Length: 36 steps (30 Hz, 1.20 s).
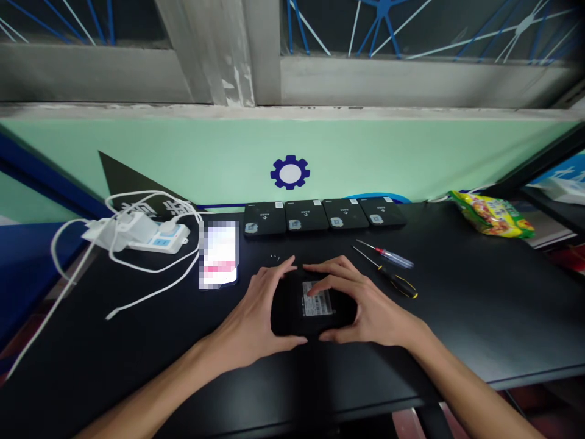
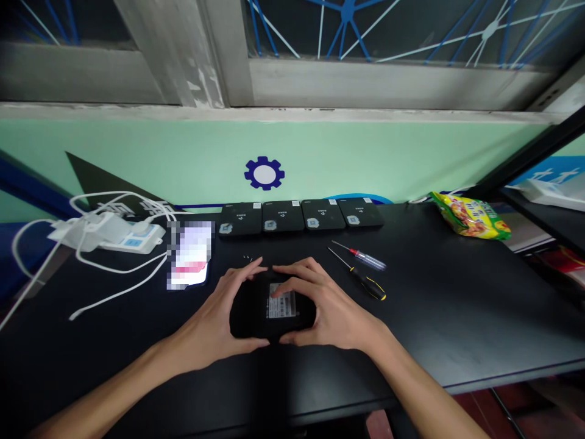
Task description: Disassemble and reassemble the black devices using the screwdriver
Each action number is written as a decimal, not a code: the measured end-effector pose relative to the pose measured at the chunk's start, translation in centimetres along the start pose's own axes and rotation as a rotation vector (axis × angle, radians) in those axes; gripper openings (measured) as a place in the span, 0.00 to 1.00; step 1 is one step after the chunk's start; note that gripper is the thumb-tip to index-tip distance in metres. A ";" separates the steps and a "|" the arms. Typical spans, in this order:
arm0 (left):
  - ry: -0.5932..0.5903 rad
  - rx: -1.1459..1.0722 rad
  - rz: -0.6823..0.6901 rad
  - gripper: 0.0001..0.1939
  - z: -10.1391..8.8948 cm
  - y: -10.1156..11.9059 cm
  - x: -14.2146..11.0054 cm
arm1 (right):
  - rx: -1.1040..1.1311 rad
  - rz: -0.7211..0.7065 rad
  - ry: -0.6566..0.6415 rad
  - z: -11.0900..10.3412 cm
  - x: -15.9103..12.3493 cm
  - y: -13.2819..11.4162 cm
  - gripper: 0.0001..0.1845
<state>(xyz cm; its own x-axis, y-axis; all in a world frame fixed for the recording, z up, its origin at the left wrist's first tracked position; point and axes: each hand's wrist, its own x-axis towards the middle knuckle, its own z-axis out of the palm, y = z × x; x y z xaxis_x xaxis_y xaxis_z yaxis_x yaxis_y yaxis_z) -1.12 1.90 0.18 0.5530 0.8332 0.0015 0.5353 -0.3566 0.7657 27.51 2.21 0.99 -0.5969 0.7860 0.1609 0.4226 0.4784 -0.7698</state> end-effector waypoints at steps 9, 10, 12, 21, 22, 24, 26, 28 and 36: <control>0.007 -0.001 0.008 0.68 0.1 -0.2 -0.1 | 0.145 0.098 0.137 -0.1 -0.4 0.1 0.46; 0.011 -0.002 0.015 0.68 0.1 -0.1 -0.1 | 0.158 0.127 0.177 0.0 -0.4 0.2 0.43; 0.019 -0.014 0.026 0.68 0.1 0.0 -0.2 | 0.213 0.185 0.250 0.1 -0.3 0.5 0.38; 0.152 -0.166 0.084 0.62 0.4 0.6 -0.4 | 0.879 0.365 0.191 0.5 0.6 1.1 0.20; 0.145 -0.222 0.059 0.60 0.4 0.7 -0.3 | 0.888 0.361 0.205 0.5 0.7 1.0 0.19; 0.128 -0.402 -0.029 0.53 0.3 1.0 -0.1 | 0.877 0.348 0.237 0.6 0.7 0.8 0.18; 0.110 -0.595 -0.135 0.39 0.1 1.2 0.4 | 0.855 0.329 0.258 0.8 0.7 0.6 0.18; 0.121 -0.682 -0.208 0.27 0.0 1.3 0.9 | 0.836 0.315 0.263 0.9 0.7 0.4 0.18; 0.159 -0.601 -0.280 0.20 -0.3 1.3 1.4 | 0.812 0.309 0.246 0.9 0.6 0.4 0.17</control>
<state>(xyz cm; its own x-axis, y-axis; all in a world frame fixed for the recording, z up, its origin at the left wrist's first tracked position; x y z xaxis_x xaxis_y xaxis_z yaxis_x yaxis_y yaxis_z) 0.14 2.71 1.38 0.3202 0.9283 -0.1892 0.1712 0.1397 0.9753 26.75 2.49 0.26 -0.3350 0.9397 -0.0697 -0.1277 -0.1186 -0.9847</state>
